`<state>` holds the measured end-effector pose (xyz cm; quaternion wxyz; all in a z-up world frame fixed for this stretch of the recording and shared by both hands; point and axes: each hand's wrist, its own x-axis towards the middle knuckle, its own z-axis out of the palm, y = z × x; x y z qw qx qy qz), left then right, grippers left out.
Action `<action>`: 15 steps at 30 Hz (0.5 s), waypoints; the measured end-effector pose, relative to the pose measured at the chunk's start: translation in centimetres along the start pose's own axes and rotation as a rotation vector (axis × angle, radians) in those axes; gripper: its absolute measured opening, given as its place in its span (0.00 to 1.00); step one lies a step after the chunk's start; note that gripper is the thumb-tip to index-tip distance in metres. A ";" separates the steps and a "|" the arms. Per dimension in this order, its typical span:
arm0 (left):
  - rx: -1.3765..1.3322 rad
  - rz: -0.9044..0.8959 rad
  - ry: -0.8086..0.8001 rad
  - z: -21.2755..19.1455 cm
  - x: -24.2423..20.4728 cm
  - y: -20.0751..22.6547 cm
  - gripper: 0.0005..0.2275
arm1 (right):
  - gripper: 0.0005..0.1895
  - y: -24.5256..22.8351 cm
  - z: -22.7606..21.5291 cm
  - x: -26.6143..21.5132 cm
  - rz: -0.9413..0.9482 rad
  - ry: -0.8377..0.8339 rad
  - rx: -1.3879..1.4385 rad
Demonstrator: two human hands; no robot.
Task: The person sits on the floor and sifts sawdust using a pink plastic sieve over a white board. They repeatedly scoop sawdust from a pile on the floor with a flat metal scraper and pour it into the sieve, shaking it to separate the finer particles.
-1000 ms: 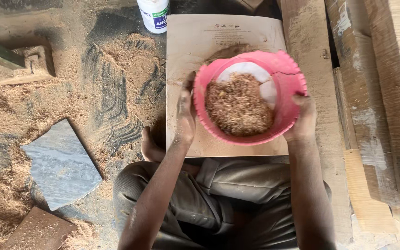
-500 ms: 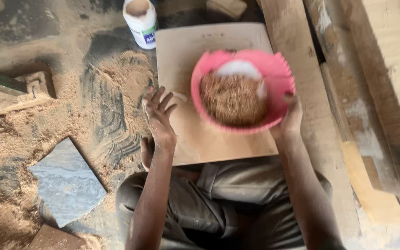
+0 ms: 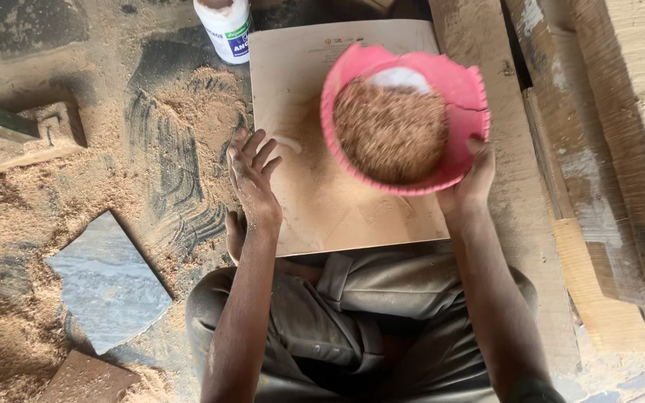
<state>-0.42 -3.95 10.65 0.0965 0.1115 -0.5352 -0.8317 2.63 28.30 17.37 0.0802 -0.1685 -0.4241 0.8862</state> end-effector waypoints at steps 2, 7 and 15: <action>-0.017 -0.017 0.001 -0.2 0.1 -0.2 0.36 | 0.35 0.7 0.0 -0.5 -0.016 0.006 -0.096; -0.052 0.049 -0.034 -0.6 0.4 -1.3 0.34 | 0.36 1.1 -1.9 0.7 -0.022 -0.050 -0.015; -0.057 0.076 -0.044 0.0 0.3 -0.3 0.30 | 0.37 1.2 -0.7 0.9 -0.147 -0.219 -0.018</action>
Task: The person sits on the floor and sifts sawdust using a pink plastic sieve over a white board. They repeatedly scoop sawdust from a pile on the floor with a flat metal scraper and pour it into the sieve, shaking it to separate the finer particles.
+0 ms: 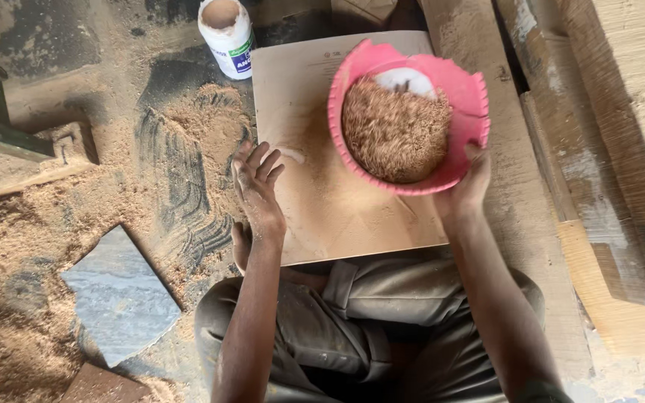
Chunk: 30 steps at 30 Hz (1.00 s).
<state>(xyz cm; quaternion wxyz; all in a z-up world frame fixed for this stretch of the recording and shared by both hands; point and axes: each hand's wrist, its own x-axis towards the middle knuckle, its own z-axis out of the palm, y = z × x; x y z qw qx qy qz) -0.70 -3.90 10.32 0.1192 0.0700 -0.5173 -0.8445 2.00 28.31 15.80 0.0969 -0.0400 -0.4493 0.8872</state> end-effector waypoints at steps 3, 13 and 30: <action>0.027 -0.100 0.085 0.5 0.6 0.6 0.31 | 0.37 0.6 1.5 -1.3 0.044 0.086 0.050; 0.015 -0.119 0.068 -0.4 -0.2 0.1 0.33 | 0.35 1.3 -0.3 -1.9 0.079 0.176 0.107; 0.051 -0.106 0.056 0.3 -0.2 -0.3 0.24 | 0.29 1.3 1.4 -1.6 0.069 0.148 0.075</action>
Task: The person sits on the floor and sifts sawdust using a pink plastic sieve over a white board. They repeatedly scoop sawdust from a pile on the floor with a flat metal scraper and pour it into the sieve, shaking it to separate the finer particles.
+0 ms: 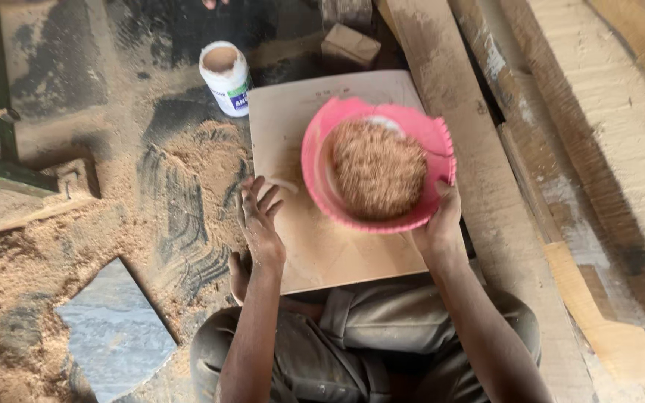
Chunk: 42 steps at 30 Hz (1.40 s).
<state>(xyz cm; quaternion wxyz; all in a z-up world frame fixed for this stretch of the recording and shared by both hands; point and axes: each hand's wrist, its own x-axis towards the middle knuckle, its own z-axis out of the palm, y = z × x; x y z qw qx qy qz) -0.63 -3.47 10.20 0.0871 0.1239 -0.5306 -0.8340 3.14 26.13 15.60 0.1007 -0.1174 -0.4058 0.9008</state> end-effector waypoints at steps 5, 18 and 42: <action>-0.073 0.034 -0.013 -1.1 0.3 -1.6 0.25 | 0.29 -0.6 -0.6 1.0 -0.104 0.085 0.069; 0.028 -0.136 0.125 0.2 1.3 -1.2 0.22 | 0.28 -1.6 0.1 0.8 -0.163 0.151 -0.029; 0.028 -0.203 0.099 -3.6 6.7 -8.2 0.20 | 0.30 1.1 -2.4 6.8 0.036 0.326 -0.059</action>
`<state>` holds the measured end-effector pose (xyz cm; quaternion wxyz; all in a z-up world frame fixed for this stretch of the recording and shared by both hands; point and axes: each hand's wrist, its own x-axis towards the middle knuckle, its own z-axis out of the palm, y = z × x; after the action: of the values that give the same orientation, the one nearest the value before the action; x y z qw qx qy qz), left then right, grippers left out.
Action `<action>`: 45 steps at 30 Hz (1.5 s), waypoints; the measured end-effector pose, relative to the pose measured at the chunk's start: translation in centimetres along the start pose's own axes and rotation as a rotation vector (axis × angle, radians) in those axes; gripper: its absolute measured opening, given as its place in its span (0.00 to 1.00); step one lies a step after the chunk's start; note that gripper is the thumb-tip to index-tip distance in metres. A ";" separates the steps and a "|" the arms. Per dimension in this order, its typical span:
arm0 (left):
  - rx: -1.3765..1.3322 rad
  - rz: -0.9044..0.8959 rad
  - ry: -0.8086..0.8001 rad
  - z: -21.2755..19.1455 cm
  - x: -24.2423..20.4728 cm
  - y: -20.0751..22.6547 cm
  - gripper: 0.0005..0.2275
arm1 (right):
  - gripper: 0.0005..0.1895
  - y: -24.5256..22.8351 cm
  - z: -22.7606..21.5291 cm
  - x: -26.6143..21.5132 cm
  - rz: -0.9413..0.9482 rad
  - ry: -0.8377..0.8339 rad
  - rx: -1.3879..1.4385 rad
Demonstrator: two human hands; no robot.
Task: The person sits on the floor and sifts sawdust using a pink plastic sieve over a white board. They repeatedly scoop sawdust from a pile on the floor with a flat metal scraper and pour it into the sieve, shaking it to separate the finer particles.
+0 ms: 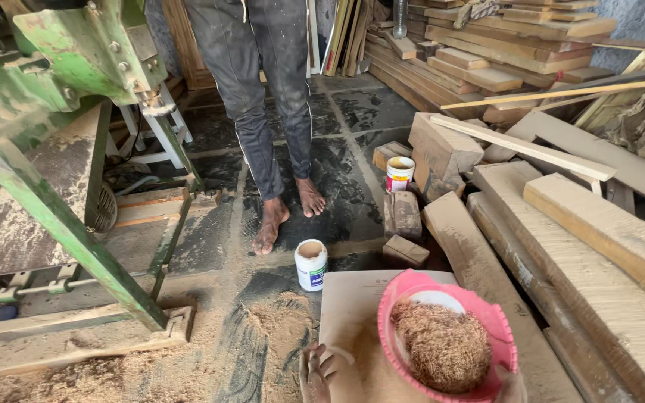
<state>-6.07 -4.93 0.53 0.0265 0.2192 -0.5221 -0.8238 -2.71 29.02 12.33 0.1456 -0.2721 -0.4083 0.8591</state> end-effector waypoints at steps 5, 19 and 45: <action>-0.015 0.036 0.028 -0.1 0.8 -0.5 0.19 | 0.30 -0.6 0.4 -0.6 -0.006 -0.008 0.003; 0.006 -0.014 0.076 0.2 0.9 0.4 0.20 | 0.30 -2.1 0.9 -0.2 -0.006 -0.006 -0.010; 0.111 0.058 0.044 2.0 -3.5 8.0 0.22 | 0.32 -2.3 -0.4 -6.0 -0.151 -0.116 0.018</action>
<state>-5.19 -5.92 9.41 0.0496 0.2232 -0.5722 -0.7876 2.42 27.84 16.03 0.1887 -0.1888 -0.4276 0.8637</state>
